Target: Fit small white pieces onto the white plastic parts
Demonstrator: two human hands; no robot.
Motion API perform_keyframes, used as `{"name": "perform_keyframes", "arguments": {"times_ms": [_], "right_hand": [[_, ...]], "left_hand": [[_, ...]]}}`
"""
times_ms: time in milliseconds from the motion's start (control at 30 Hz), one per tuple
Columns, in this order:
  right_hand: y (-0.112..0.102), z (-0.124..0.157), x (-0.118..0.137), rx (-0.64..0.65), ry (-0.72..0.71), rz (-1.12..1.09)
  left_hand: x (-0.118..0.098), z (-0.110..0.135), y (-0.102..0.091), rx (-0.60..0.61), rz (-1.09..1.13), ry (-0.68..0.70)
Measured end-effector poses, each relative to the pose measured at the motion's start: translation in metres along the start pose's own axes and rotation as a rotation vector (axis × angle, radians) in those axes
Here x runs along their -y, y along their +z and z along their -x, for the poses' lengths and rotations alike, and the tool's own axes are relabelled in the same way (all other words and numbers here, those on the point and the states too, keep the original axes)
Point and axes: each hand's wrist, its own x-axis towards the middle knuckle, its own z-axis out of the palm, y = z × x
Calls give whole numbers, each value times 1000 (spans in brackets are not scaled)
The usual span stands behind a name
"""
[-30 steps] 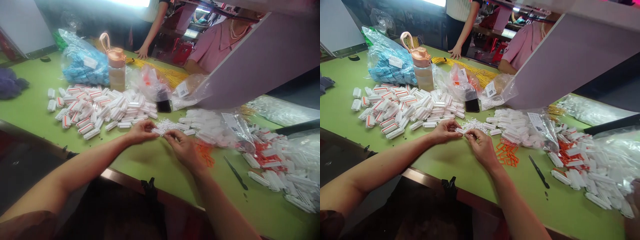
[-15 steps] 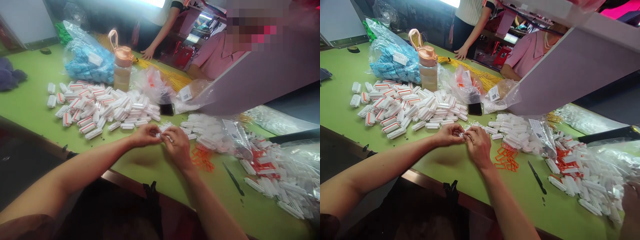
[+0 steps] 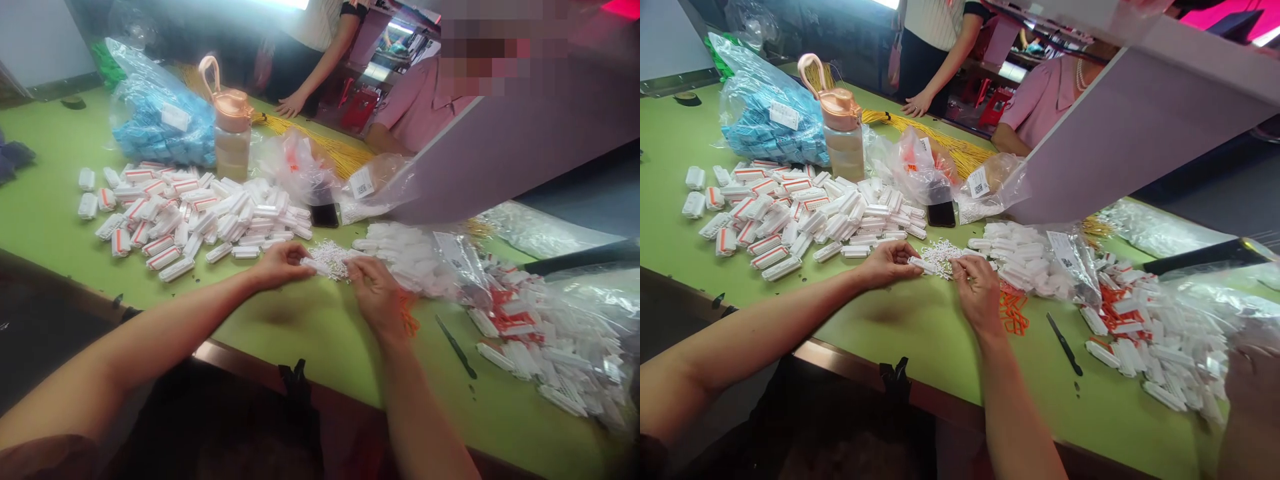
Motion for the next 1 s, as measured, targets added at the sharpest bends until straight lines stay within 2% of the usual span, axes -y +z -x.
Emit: {"name": "perform_keyframes", "arguments": {"times_ms": [133, 200, 433, 667, 800, 933, 1000], "right_hand": [[-9, 0, -10, 268, 96, 151], [-6, 2, -7, 316, 61, 233], [12, 4, -5, 262, -55, 480], [14, 4, -10, 263, -109, 537], [12, 2, -10, 252, -41, 401], [11, 1, -3, 138, 98, -21], [12, 2, 5, 76, 123, -168]], "left_hand": [[1, -1, -1, -24, 21, 1], [1, -1, -1, -17, 30, 0], [3, -1, -2, -25, 15, 12], [4, -2, -3, -11, -17, 36], [7, -3, -4, -1, -22, 43], [7, -3, -3, 29, -34, 50], [6, -2, -2, 48, -43, 50]]}}
